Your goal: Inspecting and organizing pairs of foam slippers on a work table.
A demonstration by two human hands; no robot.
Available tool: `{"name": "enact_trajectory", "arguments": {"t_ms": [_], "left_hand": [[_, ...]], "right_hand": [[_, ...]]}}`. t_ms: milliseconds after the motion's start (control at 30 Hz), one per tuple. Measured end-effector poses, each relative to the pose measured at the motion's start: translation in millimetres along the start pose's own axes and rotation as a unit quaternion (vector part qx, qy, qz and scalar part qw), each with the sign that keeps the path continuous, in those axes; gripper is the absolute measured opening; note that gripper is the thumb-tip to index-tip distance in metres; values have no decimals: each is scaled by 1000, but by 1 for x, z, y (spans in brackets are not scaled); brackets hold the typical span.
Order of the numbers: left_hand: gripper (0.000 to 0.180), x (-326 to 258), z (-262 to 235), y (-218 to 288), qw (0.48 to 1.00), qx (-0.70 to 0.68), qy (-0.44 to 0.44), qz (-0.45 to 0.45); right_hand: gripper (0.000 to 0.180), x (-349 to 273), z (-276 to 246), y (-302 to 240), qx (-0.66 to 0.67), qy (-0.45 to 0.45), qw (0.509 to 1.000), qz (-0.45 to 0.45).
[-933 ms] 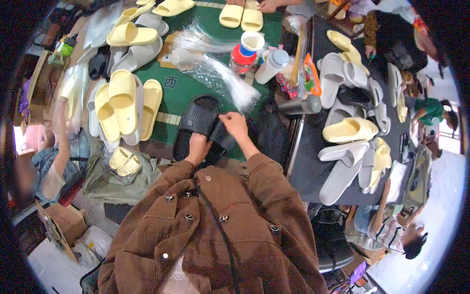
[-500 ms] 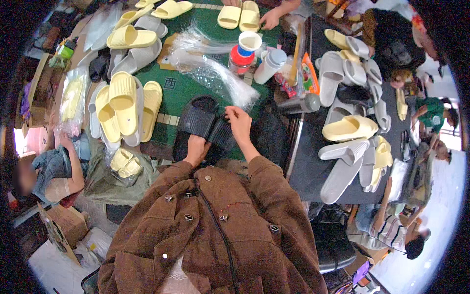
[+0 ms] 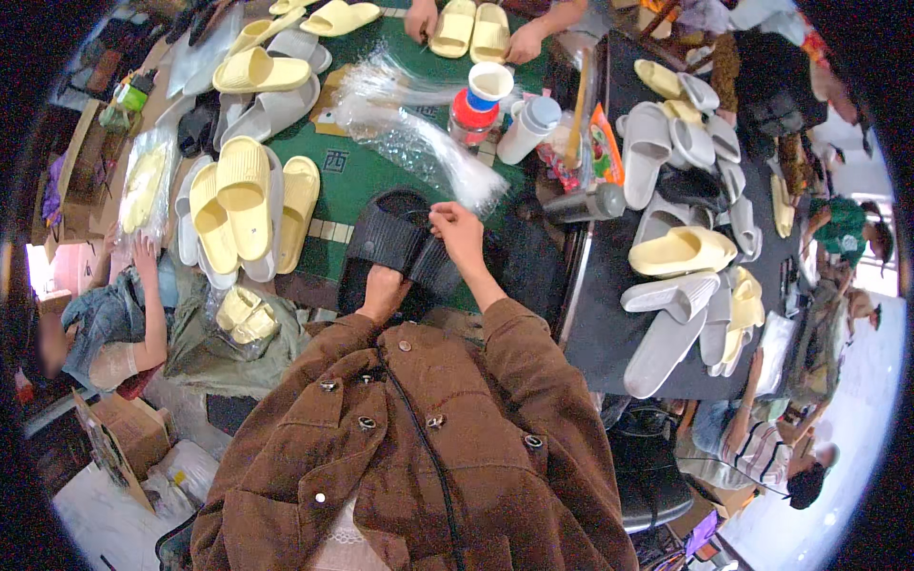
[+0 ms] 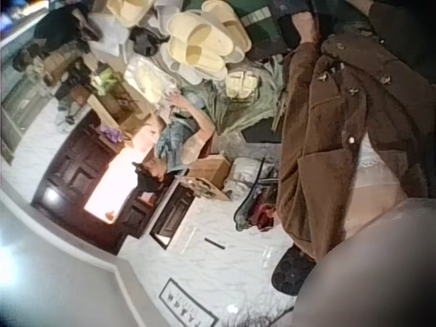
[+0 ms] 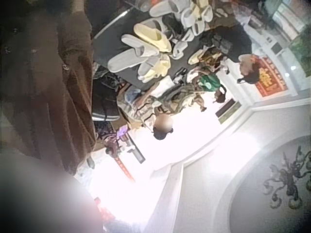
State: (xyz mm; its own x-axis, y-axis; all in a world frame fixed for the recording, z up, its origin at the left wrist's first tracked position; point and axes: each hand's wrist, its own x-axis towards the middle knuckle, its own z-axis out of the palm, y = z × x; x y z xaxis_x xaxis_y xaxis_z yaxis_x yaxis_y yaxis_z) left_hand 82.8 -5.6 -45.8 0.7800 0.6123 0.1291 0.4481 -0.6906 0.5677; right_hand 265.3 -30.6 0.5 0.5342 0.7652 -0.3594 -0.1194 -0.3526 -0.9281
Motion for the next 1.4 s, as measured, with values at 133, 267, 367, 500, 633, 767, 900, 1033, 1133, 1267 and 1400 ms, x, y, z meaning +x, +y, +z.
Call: {"name": "enact_trajectory", "arguments": {"t_ms": [133, 267, 367, 500, 633, 767, 900, 1033, 1133, 1267, 1400], "left_hand": [[35, 0, -2, 1, 999, -2, -39, -19], [19, 1, 1, 1, 1000, -1, 27, 7], [20, 1, 3, -1, 1000, -9, 23, -4], [27, 0, 4, -4, 999, -44, 23, -3], [32, -4, -2, -5, 997, -64, 19, -50], [29, -12, -18, -4, 999, -8, 33, -32], [17, -11, -38, 0, 985, -127, 108, -53], [20, 12, -45, 10, 972, -197, 93, -91], [25, 38, -36, 19, 967, -254, 34, -9], [18, 47, -32, 26, 960, -274, 32, -55], [10, 43, -34, 28, 951, -296, 36, -78]], "right_hand": [[17, -4, 2, -4, -54, -11, 995, -89], [15, -5, 1, -7, -115, -25, 985, -126], [13, -5, 1, -6, -156, -11, 973, -169], [12, -6, 3, -1, -134, -8, 977, -167], [10, -9, 7, 10, -175, 8, 967, -185], [8, -19, 8, 22, -178, 39, 965, -189], [7, -31, 4, 26, -197, 36, 961, -192], [8, -41, 9, 19, -208, -24, 953, -217], [8, -42, 15, 10, -167, -23, 951, -258], [10, -41, 11, 5, -142, 26, 964, -223], [9, -46, 8, 8, -133, 30, 972, -194]]}}
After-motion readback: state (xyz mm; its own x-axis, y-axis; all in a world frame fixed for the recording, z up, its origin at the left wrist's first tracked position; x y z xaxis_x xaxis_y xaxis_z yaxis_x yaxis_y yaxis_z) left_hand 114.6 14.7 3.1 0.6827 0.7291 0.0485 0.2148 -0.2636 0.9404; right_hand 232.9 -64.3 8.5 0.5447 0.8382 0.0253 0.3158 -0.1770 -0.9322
